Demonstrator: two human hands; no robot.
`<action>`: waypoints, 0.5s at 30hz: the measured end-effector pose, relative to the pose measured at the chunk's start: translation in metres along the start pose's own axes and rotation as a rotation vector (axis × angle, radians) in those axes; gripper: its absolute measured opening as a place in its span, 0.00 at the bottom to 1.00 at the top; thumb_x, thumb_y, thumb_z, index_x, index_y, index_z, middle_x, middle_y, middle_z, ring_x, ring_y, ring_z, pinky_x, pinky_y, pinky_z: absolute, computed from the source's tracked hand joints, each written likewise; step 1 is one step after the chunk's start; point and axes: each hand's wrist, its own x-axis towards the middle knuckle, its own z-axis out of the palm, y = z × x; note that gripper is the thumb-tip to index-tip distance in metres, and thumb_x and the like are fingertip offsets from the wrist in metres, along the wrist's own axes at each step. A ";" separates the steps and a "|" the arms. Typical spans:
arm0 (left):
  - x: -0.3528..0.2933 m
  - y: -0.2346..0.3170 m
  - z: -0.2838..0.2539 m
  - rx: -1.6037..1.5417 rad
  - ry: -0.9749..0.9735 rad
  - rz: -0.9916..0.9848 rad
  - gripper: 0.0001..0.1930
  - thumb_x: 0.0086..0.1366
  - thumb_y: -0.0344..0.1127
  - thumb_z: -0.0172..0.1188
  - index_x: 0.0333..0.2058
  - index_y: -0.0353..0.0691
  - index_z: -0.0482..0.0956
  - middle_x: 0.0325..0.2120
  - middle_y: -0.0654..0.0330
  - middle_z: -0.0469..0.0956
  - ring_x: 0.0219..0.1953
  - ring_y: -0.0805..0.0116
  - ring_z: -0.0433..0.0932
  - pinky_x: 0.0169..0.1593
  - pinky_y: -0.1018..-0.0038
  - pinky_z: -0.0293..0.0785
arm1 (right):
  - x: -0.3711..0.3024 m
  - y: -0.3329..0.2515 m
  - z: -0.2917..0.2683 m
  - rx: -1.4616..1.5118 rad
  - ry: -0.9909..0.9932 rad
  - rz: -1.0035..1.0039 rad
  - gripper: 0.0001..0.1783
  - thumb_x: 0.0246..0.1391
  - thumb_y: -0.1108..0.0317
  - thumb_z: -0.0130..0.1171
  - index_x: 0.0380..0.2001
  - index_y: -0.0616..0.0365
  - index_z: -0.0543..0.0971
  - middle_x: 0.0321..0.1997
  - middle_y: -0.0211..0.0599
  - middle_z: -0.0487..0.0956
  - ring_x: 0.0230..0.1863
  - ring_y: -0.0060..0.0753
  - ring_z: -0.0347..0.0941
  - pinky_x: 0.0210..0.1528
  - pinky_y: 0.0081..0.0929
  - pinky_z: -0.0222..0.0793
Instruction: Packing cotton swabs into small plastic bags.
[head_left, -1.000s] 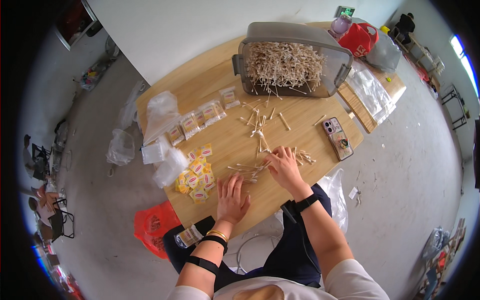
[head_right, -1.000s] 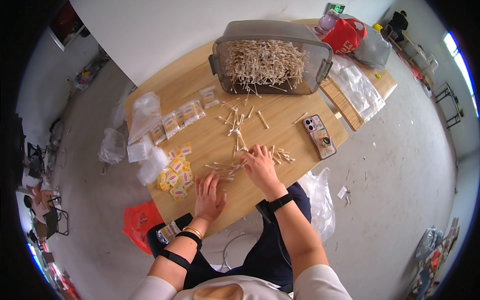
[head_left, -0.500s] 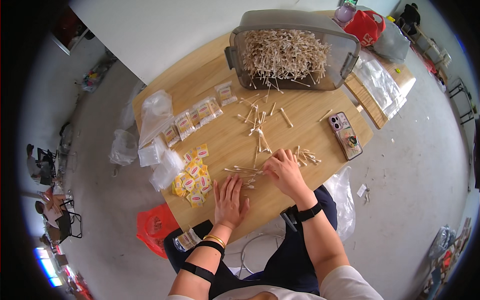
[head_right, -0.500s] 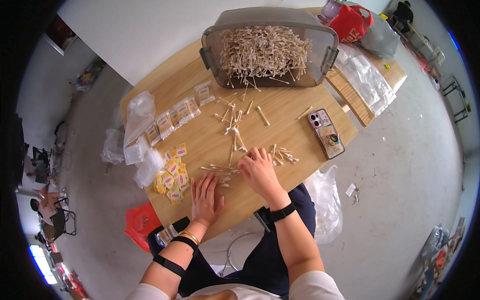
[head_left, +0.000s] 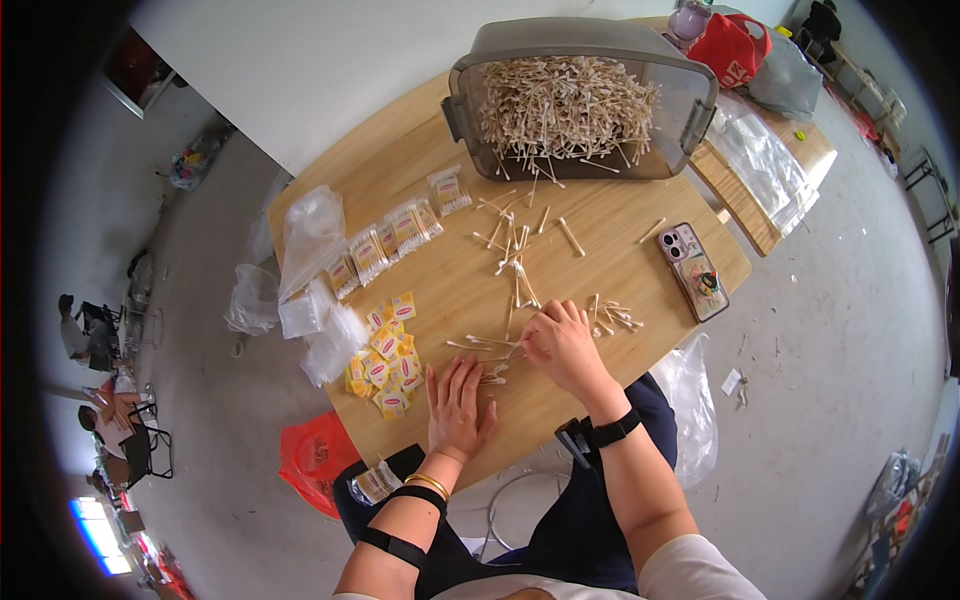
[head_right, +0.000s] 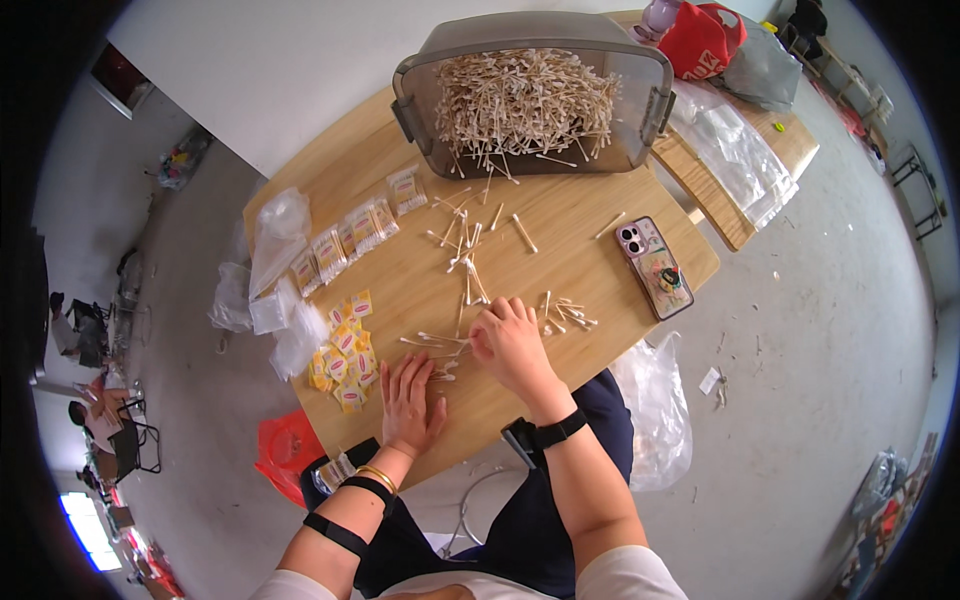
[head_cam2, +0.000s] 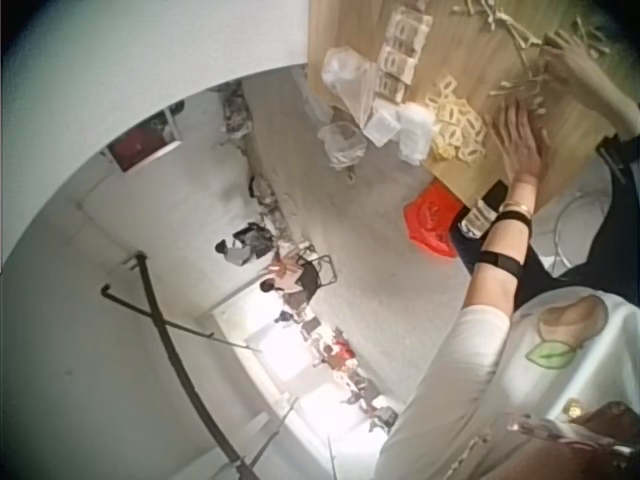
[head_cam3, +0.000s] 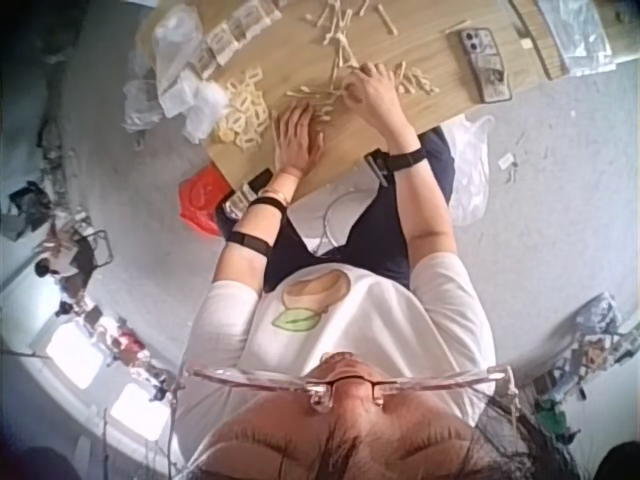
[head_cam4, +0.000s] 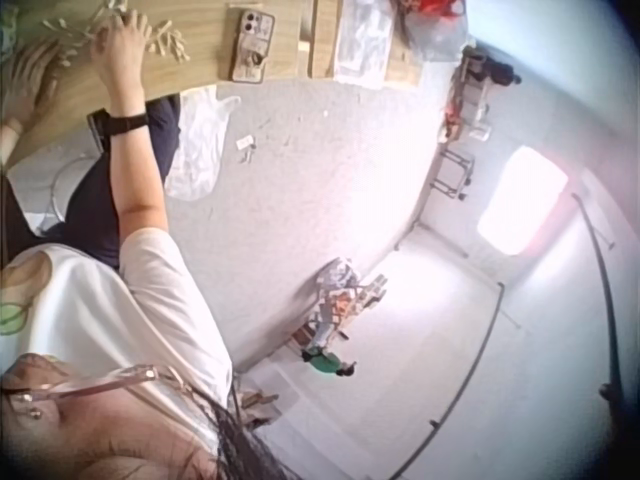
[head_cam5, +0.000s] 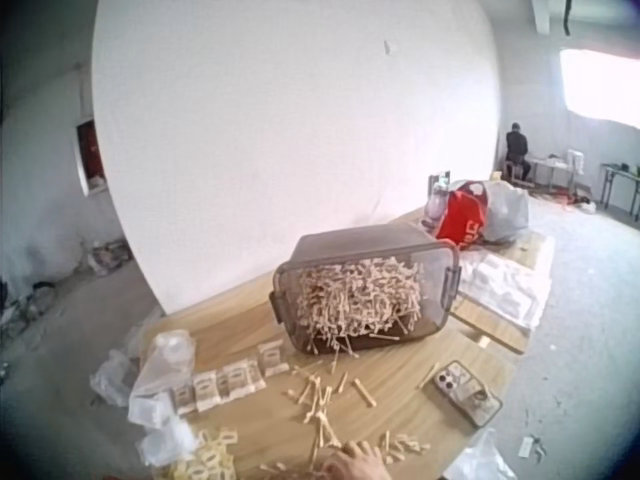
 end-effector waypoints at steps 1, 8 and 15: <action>0.000 0.001 0.000 0.000 -0.002 -0.003 0.33 0.62 0.46 0.58 0.64 0.39 0.65 0.66 0.54 0.63 0.71 0.51 0.57 0.75 0.40 0.36 | 0.000 0.000 -0.001 0.020 0.048 -0.006 0.07 0.45 0.72 0.64 0.30 0.52 0.79 0.37 0.33 0.76 0.46 0.41 0.70 0.50 0.35 0.63; 0.000 0.000 0.000 -0.009 0.020 0.008 0.33 0.60 0.43 0.58 0.64 0.40 0.65 0.65 0.52 0.64 0.70 0.48 0.59 0.75 0.41 0.39 | 0.002 0.002 0.001 0.088 0.012 0.003 0.06 0.47 0.73 0.63 0.31 0.52 0.79 0.34 0.32 0.79 0.43 0.41 0.71 0.47 0.35 0.62; -0.001 -0.001 -0.001 -0.014 0.006 0.001 0.33 0.60 0.43 0.58 0.64 0.40 0.65 0.66 0.52 0.64 0.70 0.48 0.59 0.75 0.41 0.39 | 0.001 -0.001 -0.004 -0.023 0.006 0.005 0.05 0.47 0.72 0.63 0.30 0.51 0.80 0.34 0.32 0.76 0.43 0.40 0.71 0.47 0.35 0.62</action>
